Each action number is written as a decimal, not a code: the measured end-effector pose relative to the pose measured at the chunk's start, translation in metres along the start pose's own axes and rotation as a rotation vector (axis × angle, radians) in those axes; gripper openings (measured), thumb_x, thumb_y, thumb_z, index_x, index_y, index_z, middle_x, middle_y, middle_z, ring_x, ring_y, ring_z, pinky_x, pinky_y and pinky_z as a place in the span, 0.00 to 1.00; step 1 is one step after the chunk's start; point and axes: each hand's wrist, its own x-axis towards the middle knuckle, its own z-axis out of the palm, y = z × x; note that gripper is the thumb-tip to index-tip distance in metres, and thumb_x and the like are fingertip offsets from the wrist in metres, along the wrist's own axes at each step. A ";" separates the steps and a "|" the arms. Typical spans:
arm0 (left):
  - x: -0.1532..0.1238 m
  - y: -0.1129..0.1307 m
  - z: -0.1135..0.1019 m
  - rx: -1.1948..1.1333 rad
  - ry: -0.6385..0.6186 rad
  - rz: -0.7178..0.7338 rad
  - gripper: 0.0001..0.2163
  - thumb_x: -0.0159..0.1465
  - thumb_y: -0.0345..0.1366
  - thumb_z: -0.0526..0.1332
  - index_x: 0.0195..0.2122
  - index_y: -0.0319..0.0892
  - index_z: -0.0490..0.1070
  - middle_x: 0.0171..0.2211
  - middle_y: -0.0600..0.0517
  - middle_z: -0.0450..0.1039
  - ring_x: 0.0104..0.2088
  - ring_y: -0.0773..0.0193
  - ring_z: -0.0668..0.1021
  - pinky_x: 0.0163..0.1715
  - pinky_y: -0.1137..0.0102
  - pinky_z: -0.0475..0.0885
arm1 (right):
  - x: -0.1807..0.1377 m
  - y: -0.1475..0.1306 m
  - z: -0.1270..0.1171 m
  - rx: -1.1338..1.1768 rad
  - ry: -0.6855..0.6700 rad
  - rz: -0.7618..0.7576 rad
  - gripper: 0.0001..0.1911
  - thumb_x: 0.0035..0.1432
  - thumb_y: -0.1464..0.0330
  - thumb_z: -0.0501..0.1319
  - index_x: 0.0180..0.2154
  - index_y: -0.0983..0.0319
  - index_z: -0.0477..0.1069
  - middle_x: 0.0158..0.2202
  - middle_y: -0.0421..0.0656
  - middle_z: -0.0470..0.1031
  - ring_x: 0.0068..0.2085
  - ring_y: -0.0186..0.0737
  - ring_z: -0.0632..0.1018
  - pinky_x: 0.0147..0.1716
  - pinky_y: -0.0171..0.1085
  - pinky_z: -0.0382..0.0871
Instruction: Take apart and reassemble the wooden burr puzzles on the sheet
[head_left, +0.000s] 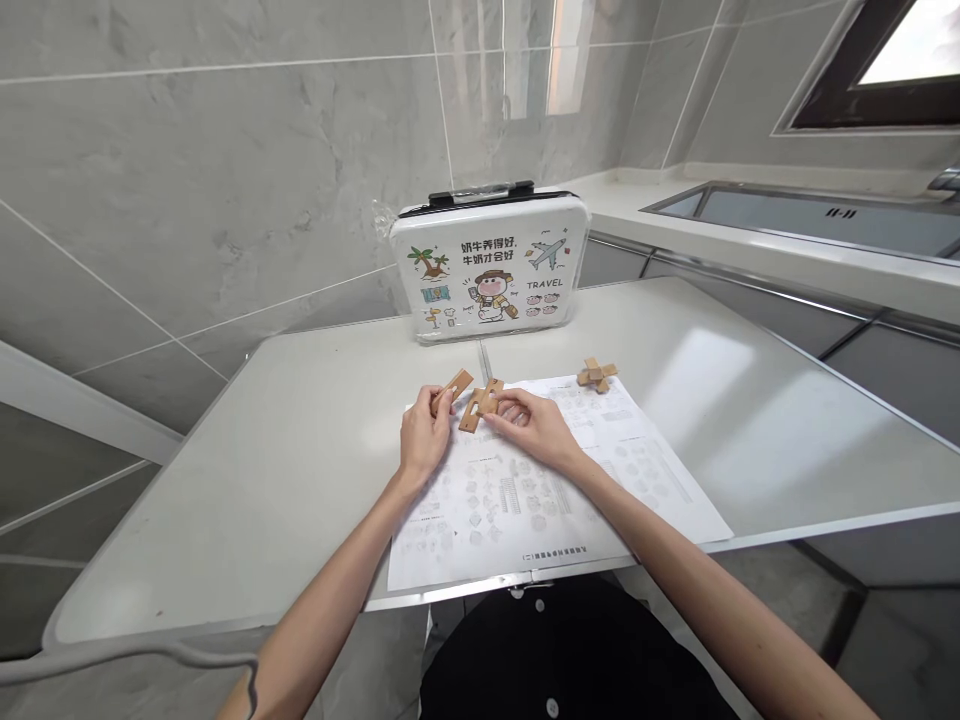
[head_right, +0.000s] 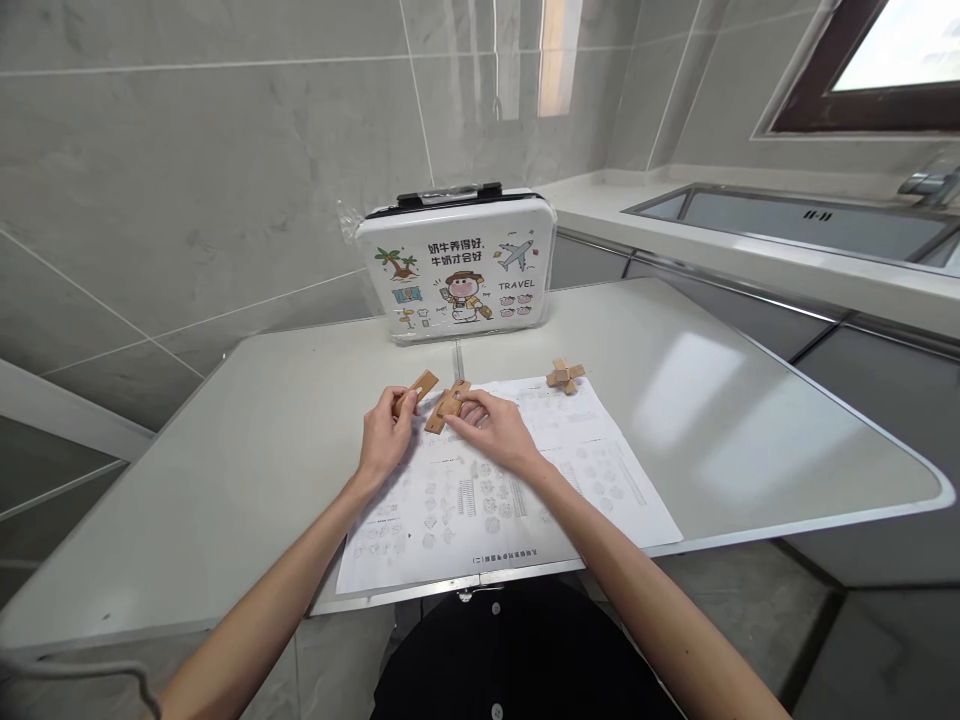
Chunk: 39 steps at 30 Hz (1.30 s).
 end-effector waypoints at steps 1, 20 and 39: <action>0.001 0.000 0.000 -0.027 -0.003 -0.008 0.14 0.78 0.47 0.50 0.45 0.46 0.71 0.34 0.53 0.80 0.32 0.62 0.79 0.36 0.68 0.72 | 0.000 -0.002 -0.001 0.099 -0.039 0.026 0.19 0.65 0.53 0.69 0.50 0.59 0.75 0.39 0.44 0.82 0.33 0.41 0.82 0.36 0.40 0.80; 0.001 0.012 -0.003 -0.185 -0.095 0.120 0.17 0.79 0.40 0.47 0.56 0.44 0.75 0.54 0.45 0.79 0.56 0.57 0.80 0.59 0.62 0.73 | -0.004 -0.007 -0.006 0.540 -0.379 0.164 0.27 0.57 0.58 0.76 0.56 0.60 0.78 0.31 0.36 0.75 0.28 0.33 0.75 0.30 0.35 0.72; -0.002 0.010 -0.004 -0.167 -0.078 0.233 0.18 0.78 0.38 0.52 0.64 0.49 0.74 0.57 0.46 0.79 0.55 0.57 0.80 0.59 0.61 0.74 | 0.000 -0.007 -0.007 0.582 -0.227 0.141 0.24 0.62 0.55 0.71 0.54 0.57 0.72 0.40 0.39 0.76 0.28 0.32 0.76 0.27 0.34 0.72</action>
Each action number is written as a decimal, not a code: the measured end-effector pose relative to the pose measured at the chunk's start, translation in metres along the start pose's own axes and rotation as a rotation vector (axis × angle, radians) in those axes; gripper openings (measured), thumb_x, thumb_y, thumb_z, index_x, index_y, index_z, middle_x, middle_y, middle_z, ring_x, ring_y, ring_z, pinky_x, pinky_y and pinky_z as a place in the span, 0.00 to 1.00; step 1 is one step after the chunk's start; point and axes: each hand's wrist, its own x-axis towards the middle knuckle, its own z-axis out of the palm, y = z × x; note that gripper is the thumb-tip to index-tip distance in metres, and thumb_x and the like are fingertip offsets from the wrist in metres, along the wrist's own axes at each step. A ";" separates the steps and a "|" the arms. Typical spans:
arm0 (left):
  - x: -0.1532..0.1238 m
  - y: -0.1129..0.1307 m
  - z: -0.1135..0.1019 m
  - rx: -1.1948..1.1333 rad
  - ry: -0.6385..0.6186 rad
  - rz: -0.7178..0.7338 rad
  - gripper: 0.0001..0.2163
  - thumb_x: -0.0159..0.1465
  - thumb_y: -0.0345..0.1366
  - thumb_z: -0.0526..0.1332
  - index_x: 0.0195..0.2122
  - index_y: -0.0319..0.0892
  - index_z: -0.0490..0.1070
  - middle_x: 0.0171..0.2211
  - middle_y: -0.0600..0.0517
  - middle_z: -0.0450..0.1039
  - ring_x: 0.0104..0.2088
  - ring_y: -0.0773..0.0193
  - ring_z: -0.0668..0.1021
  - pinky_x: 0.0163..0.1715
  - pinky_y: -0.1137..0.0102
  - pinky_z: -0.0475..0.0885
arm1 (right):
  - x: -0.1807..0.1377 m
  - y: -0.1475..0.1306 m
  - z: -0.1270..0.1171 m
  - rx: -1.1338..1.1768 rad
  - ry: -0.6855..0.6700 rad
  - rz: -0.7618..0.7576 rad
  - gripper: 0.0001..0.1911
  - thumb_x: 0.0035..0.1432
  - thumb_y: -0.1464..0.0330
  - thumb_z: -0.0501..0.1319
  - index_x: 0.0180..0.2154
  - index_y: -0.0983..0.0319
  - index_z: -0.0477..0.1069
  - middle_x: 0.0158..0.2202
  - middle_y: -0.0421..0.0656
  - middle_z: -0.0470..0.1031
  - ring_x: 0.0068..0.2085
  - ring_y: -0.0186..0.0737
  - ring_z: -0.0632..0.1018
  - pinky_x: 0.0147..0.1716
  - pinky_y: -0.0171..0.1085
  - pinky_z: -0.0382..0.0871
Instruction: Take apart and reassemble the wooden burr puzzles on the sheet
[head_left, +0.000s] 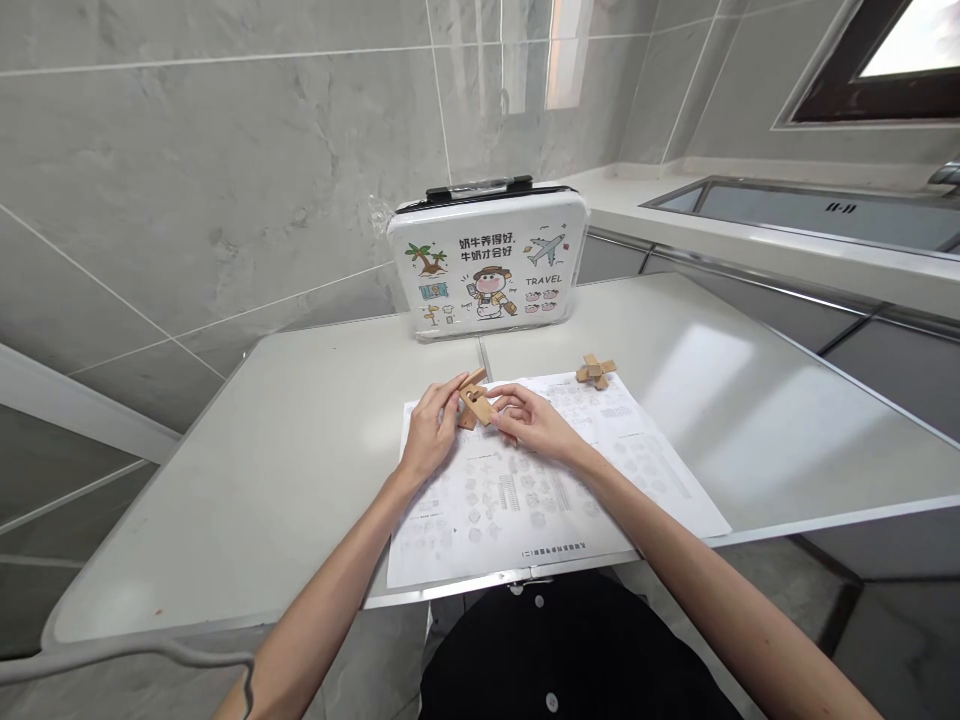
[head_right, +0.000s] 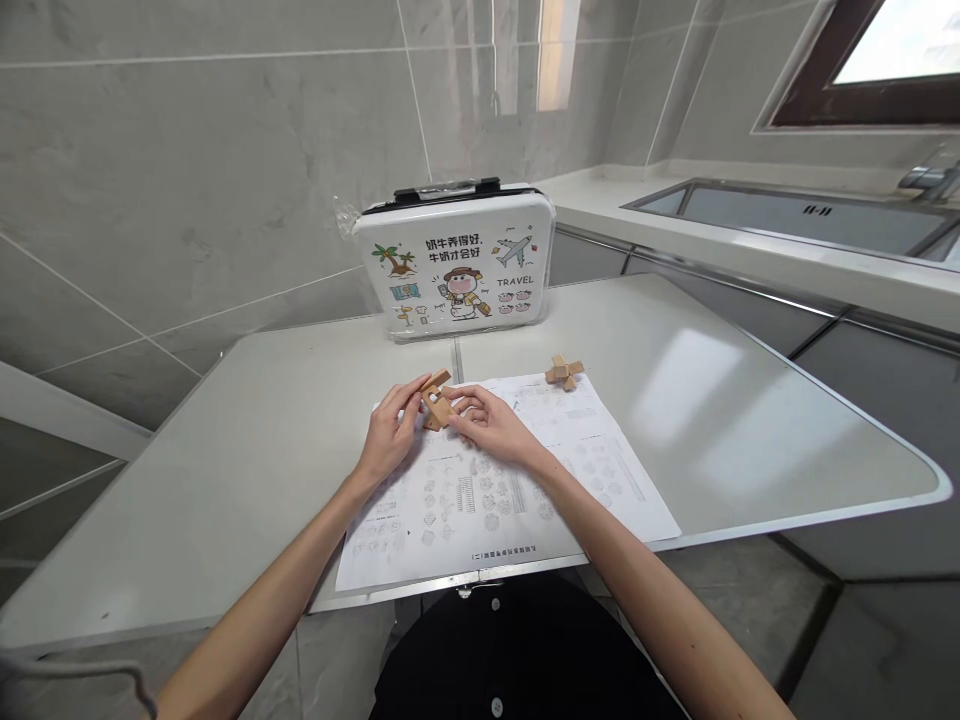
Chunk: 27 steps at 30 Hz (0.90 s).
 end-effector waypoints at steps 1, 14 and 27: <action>0.000 0.000 0.000 -0.010 0.004 -0.009 0.18 0.78 0.38 0.52 0.64 0.49 0.74 0.56 0.46 0.79 0.53 0.57 0.81 0.58 0.61 0.75 | 0.000 0.001 0.000 0.008 -0.001 -0.001 0.23 0.62 0.55 0.71 0.54 0.58 0.72 0.39 0.39 0.76 0.27 0.32 0.76 0.26 0.34 0.71; -0.005 -0.002 0.005 0.025 0.061 0.003 0.17 0.77 0.42 0.56 0.62 0.50 0.76 0.59 0.49 0.81 0.55 0.53 0.84 0.58 0.56 0.79 | 0.002 0.008 0.000 0.009 0.078 -0.002 0.22 0.60 0.53 0.73 0.46 0.58 0.71 0.37 0.39 0.77 0.30 0.35 0.78 0.32 0.37 0.76; -0.011 0.004 0.007 0.014 -0.015 0.042 0.17 0.77 0.42 0.56 0.62 0.48 0.77 0.49 0.49 0.86 0.44 0.55 0.87 0.48 0.61 0.82 | 0.003 0.006 0.002 0.022 0.098 -0.012 0.22 0.58 0.51 0.73 0.43 0.58 0.70 0.36 0.39 0.76 0.32 0.37 0.77 0.35 0.39 0.74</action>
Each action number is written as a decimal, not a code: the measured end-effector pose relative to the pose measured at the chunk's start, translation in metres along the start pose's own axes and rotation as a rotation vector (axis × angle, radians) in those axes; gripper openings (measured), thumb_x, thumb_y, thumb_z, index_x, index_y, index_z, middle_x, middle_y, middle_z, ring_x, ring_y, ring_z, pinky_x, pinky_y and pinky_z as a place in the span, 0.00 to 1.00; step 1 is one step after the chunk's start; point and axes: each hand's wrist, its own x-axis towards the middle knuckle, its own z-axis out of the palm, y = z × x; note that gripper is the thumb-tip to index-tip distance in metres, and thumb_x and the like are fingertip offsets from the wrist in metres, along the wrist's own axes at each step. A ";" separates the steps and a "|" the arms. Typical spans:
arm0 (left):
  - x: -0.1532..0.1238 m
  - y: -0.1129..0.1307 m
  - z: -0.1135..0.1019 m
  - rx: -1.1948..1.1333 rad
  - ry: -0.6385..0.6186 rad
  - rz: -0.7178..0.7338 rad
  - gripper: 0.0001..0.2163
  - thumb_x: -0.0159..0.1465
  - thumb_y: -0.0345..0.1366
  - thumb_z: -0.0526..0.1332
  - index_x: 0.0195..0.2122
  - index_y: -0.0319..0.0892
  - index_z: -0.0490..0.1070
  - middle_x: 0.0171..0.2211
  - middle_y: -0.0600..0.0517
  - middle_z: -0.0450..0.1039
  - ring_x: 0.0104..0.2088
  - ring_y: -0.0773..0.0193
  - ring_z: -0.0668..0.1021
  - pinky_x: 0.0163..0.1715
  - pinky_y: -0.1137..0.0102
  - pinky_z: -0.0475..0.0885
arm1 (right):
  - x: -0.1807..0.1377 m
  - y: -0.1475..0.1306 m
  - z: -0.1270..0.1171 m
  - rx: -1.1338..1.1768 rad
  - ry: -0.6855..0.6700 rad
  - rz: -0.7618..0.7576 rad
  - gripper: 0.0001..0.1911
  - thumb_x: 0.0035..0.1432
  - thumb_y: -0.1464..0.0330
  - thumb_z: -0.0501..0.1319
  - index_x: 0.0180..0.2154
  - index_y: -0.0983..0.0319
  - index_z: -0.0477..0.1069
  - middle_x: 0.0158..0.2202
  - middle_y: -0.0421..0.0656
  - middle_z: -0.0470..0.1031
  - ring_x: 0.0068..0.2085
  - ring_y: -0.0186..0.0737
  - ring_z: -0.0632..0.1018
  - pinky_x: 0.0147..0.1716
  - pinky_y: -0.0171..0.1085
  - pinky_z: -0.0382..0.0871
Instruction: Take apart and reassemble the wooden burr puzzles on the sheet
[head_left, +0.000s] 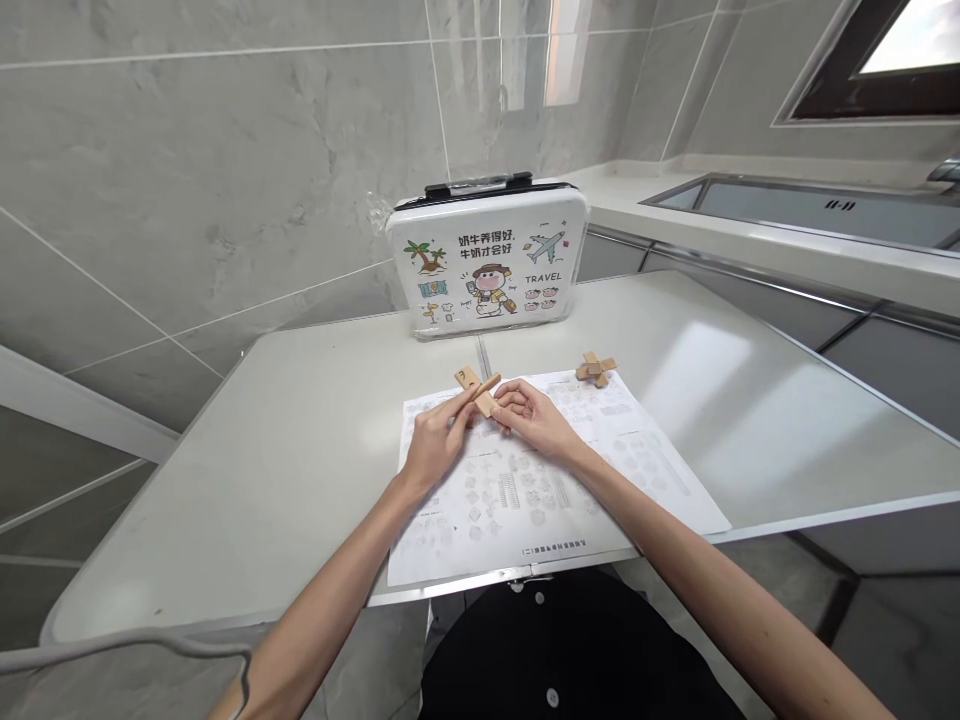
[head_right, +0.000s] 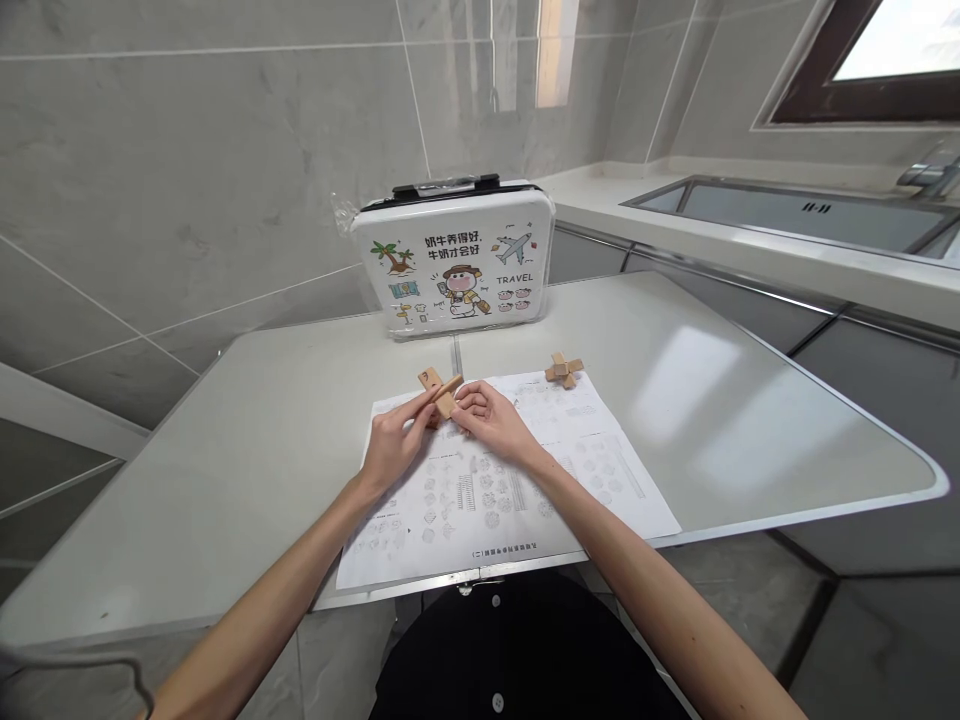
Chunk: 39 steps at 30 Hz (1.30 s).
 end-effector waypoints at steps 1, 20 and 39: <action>-0.001 0.001 0.001 0.003 -0.013 0.002 0.17 0.77 0.43 0.56 0.62 0.48 0.76 0.48 0.49 0.86 0.42 0.56 0.87 0.46 0.61 0.82 | 0.000 0.000 0.000 -0.001 0.003 -0.002 0.23 0.59 0.51 0.73 0.43 0.58 0.69 0.36 0.39 0.76 0.32 0.36 0.77 0.35 0.39 0.74; -0.003 0.006 0.007 0.044 -0.027 0.108 0.15 0.79 0.34 0.52 0.62 0.45 0.71 0.53 0.45 0.82 0.50 0.56 0.85 0.52 0.60 0.80 | -0.001 0.006 0.001 -0.129 0.052 -0.073 0.18 0.63 0.53 0.71 0.44 0.56 0.70 0.39 0.41 0.77 0.39 0.40 0.79 0.42 0.42 0.75; 0.007 -0.008 0.006 -0.388 0.216 -0.317 0.13 0.77 0.41 0.54 0.58 0.44 0.69 0.51 0.44 0.80 0.43 0.59 0.84 0.51 0.60 0.78 | -0.006 0.012 0.007 -0.935 -0.188 -0.405 0.20 0.69 0.64 0.64 0.60 0.55 0.69 0.65 0.50 0.72 0.65 0.60 0.69 0.63 0.61 0.65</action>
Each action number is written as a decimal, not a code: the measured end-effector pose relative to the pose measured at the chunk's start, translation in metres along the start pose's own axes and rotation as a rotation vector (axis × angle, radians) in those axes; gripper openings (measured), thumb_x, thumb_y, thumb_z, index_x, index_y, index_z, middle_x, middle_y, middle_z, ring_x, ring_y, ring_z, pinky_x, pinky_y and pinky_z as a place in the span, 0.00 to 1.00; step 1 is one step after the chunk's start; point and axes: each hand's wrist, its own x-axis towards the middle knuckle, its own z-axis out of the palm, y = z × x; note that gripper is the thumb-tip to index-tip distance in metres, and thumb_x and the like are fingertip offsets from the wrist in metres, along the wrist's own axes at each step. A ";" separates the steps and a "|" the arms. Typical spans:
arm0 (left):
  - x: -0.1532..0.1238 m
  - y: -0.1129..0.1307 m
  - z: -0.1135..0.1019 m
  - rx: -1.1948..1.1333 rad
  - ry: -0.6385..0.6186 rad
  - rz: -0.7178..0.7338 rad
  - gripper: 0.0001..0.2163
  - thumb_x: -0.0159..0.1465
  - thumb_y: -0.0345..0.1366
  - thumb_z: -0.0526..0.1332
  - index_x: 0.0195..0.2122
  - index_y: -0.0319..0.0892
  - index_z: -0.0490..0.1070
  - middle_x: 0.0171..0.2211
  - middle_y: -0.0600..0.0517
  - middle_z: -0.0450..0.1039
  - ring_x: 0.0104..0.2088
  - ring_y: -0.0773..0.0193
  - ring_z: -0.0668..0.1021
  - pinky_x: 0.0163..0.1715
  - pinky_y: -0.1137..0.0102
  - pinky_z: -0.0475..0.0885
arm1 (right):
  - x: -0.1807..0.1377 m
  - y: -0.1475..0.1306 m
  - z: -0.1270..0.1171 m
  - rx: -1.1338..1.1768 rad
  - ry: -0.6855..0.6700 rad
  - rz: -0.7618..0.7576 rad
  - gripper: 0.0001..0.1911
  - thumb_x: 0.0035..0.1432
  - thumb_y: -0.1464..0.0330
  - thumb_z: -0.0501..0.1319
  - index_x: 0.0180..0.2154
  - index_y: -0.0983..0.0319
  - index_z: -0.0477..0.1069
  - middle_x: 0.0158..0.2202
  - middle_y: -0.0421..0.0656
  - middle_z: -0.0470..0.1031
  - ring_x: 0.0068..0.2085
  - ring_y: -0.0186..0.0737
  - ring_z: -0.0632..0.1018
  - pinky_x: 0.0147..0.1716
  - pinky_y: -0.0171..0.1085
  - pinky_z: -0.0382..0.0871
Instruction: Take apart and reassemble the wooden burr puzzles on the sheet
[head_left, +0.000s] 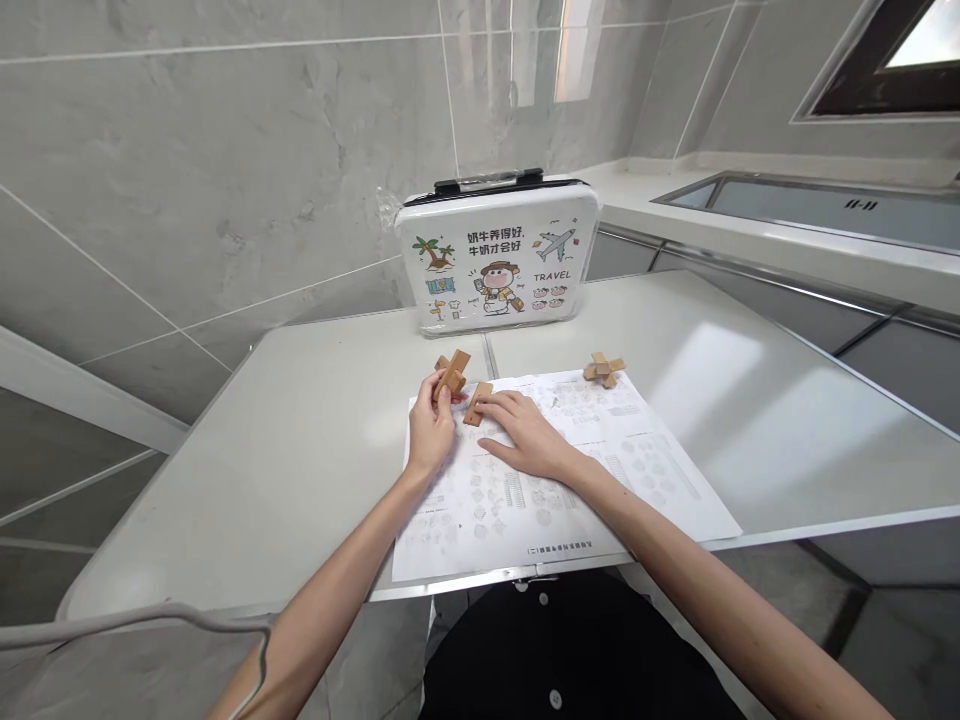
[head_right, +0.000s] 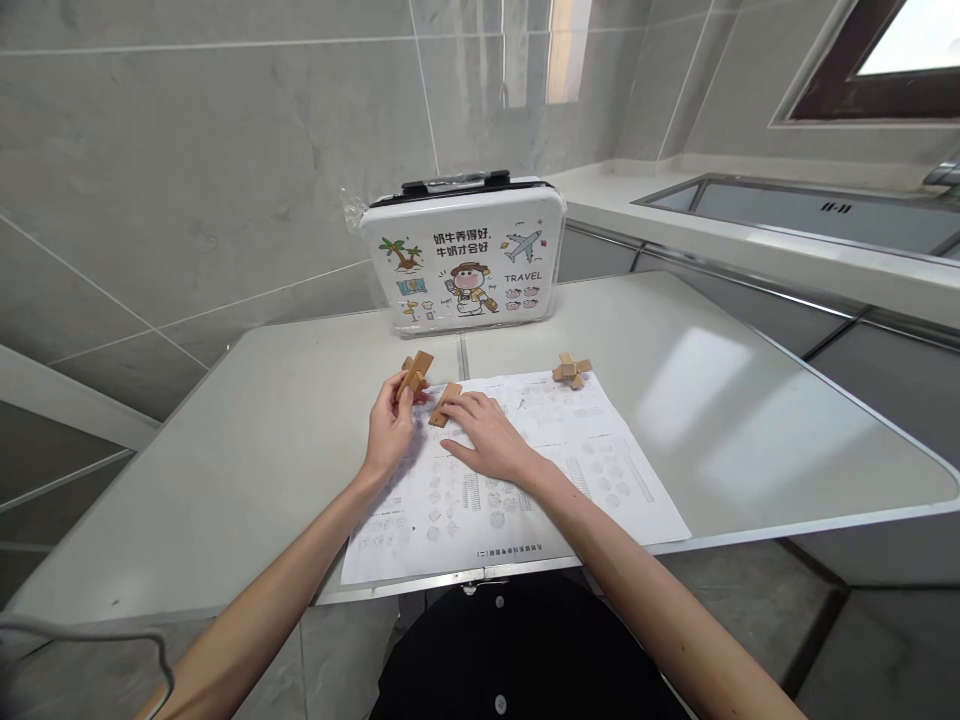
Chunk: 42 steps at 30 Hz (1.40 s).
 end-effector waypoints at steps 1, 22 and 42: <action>0.000 0.000 0.000 -0.008 -0.002 -0.003 0.13 0.77 0.41 0.55 0.58 0.45 0.69 0.51 0.45 0.80 0.44 0.59 0.84 0.52 0.60 0.78 | 0.000 0.000 0.000 -0.027 -0.015 -0.010 0.20 0.70 0.63 0.64 0.61 0.54 0.69 0.65 0.49 0.73 0.65 0.60 0.69 0.63 0.61 0.65; -0.010 0.015 0.002 0.254 -0.018 0.232 0.13 0.75 0.33 0.54 0.59 0.47 0.71 0.58 0.44 0.78 0.59 0.54 0.80 0.60 0.54 0.75 | -0.003 0.013 0.000 -0.137 0.131 0.188 0.19 0.64 0.61 0.68 0.53 0.57 0.69 0.48 0.51 0.74 0.50 0.58 0.76 0.50 0.54 0.74; -0.010 0.014 0.003 0.240 -0.046 0.192 0.13 0.72 0.32 0.57 0.55 0.47 0.73 0.54 0.47 0.81 0.54 0.55 0.82 0.55 0.58 0.77 | -0.003 0.007 -0.016 -0.139 -0.003 0.102 0.24 0.66 0.56 0.67 0.61 0.54 0.72 0.46 0.49 0.74 0.48 0.56 0.72 0.51 0.56 0.72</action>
